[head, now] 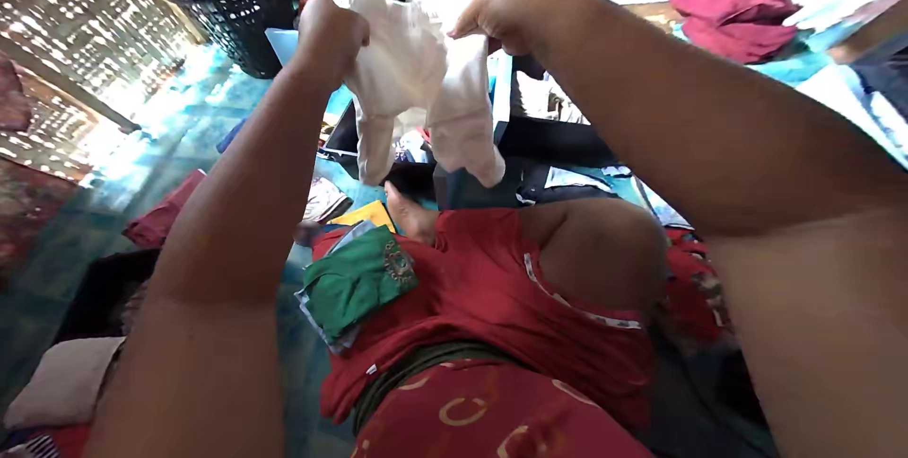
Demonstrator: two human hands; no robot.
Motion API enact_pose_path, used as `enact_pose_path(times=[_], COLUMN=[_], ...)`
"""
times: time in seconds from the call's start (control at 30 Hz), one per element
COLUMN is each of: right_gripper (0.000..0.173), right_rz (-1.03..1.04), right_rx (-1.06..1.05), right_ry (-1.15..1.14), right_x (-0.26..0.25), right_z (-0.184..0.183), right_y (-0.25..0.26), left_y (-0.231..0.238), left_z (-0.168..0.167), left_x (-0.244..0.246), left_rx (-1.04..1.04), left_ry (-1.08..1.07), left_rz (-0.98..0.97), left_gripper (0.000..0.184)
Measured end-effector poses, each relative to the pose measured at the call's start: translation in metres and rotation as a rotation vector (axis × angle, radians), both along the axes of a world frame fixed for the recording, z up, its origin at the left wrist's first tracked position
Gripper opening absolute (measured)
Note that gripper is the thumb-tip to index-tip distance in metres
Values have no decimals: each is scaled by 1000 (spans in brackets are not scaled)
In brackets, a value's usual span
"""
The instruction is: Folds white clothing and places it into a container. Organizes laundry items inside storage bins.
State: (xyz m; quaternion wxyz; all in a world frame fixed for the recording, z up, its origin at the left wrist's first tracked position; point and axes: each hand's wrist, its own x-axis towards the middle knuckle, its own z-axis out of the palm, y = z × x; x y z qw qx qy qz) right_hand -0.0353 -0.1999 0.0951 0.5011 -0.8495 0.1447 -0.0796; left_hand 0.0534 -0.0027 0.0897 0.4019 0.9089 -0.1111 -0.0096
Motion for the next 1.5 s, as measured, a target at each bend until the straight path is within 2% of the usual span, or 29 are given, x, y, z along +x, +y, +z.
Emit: enact_pose_path(times=[0.1,0.17,0.3,0.43,0.5,0.57,0.6,0.67,0.73,0.8,0.87,0.9,0.97,1.07,1.17,1.2,1.3,1.33,1.5], right_gripper=[58,54,52,54,52,37,29,21,8,43,75,82,76,69,65,61,22,15,21], right_rz=[-75,-79,12,99,151,272,365,479,449,415,464,475,424,363,347,376,489,541,843], right_rx=[143,233,375,545,640,677,670,562,207,-199,-374,-406,-417,-463,-576,-616,-659,-655,-690], right_ry=[-61,-88,-128,-154,-172,-198,-215,-291,-441,-515,-518,-508,-478,-506,-677,-772,-997,-1019,-859], right_x=[-3,-12,-34,-52,-63,-70,-69,-63,-55,-54,-51,-49,-46,-40,-37,-36,-30,-28,-35], right_z=[4,7,9,11,14,18,18,21,22,20,13,8,2,-5,-13,-16,-21,-20,-7], right_y=[10,19,37,57,67,70,65,47,24,12,21,31,52,69,76,75,72,70,53], left_y=[3,6,8,10,13,21,27,40,50,57,62,63,63,64,71,75,83,83,86], left_z=[13,20,27,22,18,15,12,8,5,3,1,-1,-5,-12,-19,-21,-28,-29,-37], left_x=[-14,-31,-62,-82,-91,-93,-90,-80,-75,-73,-74,-76,-83,-89,-85,-83,-74,-73,-65], left_rx=[-47,-117,-329,-330,-294,-302,-348,-375,-388,-473,-531,-545,-589,-610,-697,-748,-864,-881,-806], left_ry=[-9,-12,43,-26,-82,-86,-84,-118,-160,-147,-105,-83,-42,-27,11,38,99,106,30], left_rz=[-34,-93,-221,-346,-375,-428,-481,-518,-509,-523,-525,-514,-503,-557,-635,-658,-705,-686,-451], left_gripper=[35,25,17,15,25,47,51,65,64,50,41,38,37,47,50,45,26,20,6])
